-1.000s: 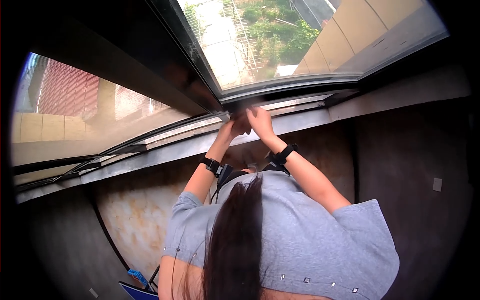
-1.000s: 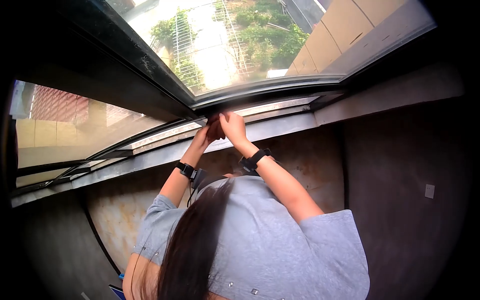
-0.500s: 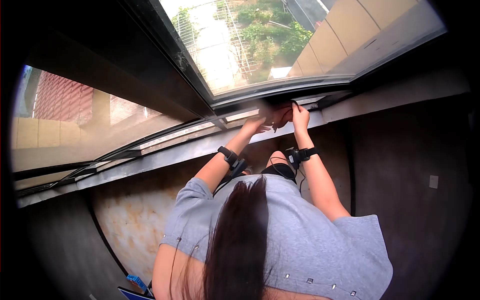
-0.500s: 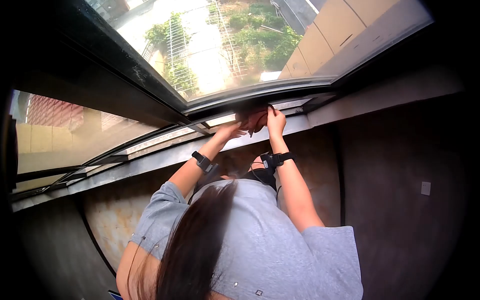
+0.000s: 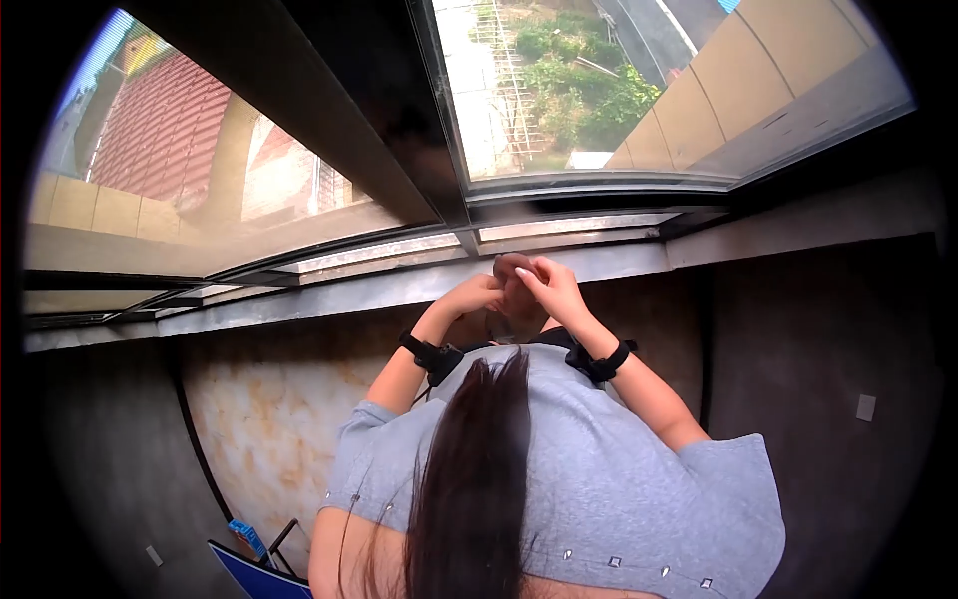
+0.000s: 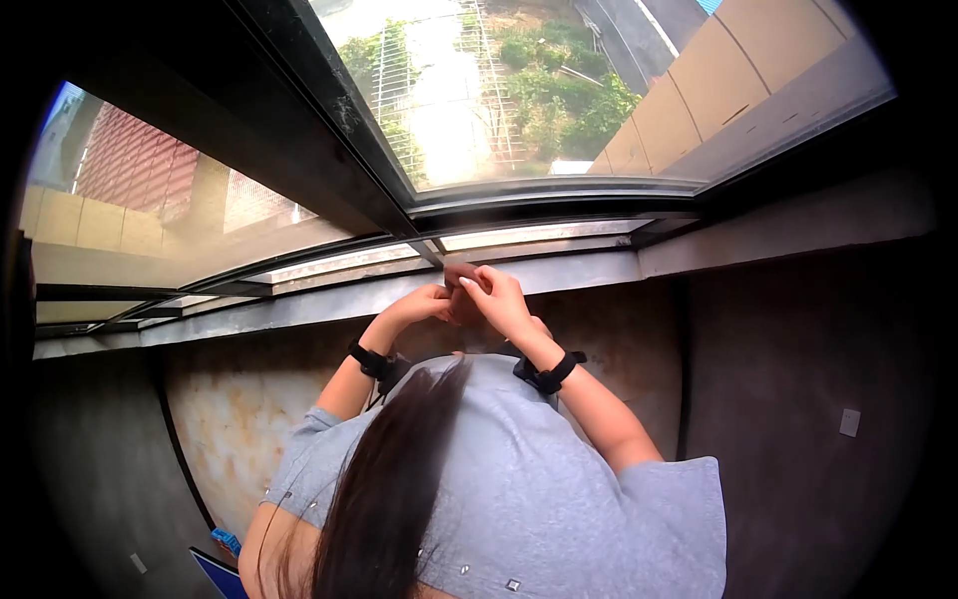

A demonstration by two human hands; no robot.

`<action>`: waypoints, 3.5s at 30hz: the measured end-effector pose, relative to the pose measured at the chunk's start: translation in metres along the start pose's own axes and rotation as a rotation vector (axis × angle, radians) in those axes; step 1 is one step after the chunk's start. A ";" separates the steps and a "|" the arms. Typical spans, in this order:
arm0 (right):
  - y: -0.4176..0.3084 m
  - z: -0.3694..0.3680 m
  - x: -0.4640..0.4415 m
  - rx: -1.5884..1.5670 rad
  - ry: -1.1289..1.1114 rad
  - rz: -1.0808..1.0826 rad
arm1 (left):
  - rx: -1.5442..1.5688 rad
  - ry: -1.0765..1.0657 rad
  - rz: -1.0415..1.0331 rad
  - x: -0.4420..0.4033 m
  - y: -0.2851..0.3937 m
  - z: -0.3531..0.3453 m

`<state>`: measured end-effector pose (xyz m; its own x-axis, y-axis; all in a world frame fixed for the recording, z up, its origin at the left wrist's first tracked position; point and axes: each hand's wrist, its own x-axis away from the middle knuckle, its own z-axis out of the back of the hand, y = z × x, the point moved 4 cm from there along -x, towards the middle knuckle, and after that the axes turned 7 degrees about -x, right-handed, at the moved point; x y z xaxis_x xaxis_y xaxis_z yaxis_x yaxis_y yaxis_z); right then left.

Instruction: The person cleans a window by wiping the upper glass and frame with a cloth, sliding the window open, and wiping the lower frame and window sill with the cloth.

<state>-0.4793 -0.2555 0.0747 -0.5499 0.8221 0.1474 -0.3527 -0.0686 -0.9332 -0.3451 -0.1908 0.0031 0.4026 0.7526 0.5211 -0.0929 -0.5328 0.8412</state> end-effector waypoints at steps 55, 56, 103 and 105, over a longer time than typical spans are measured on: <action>-0.206 -0.002 -0.064 0.468 0.411 0.645 | -0.449 0.952 -0.746 0.039 0.157 0.021; -0.193 -0.005 -0.065 0.473 0.413 0.649 | -0.459 0.921 -0.735 0.024 0.139 0.026; -0.220 0.104 -0.043 -0.833 -0.228 0.690 | -1.336 1.454 -1.099 0.090 0.252 -0.021; -0.228 0.120 -0.035 -0.731 -0.036 0.725 | -1.356 1.521 -1.064 0.080 0.282 -0.020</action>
<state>-0.4710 -0.3364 0.3214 -0.4733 0.7018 -0.5323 0.6132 -0.1714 -0.7711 -0.3574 -0.2730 0.2846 0.0224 0.4809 -0.8765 -0.9939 0.1051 0.0323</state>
